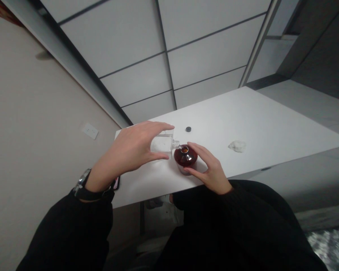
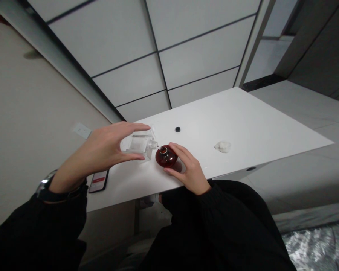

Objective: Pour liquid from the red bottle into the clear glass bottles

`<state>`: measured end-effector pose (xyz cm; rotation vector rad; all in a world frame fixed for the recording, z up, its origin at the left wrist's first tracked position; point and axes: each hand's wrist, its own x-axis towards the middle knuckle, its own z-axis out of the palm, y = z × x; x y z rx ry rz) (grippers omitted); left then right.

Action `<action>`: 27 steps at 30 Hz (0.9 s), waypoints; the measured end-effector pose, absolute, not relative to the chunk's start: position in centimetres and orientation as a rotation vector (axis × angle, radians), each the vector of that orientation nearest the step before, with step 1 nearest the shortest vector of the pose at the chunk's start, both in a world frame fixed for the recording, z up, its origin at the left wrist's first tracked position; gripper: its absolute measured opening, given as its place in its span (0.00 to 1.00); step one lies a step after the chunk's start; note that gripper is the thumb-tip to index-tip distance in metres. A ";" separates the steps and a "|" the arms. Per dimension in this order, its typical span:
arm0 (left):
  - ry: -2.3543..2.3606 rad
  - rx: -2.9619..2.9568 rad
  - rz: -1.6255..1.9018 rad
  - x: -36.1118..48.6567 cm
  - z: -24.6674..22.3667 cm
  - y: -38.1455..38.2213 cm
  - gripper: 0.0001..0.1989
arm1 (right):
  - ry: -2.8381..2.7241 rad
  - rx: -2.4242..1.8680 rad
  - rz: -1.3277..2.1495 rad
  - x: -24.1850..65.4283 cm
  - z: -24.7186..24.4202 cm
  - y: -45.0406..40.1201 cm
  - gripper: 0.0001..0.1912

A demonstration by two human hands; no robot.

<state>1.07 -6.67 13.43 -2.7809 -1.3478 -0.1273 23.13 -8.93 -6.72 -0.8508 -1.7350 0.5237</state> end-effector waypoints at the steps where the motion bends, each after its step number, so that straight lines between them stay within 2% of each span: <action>1: -1.348 -2.779 -0.115 1.1 13.5 -6.7 0.33 | -1.733 -0.848 0.522 23.1 -6.7 -8.9 0.39; 27: -1.339 -2.807 -0.035 2.2 13.7 -6.9 0.30 | -1.742 -0.863 0.525 23.0 -6.2 -9.1 0.39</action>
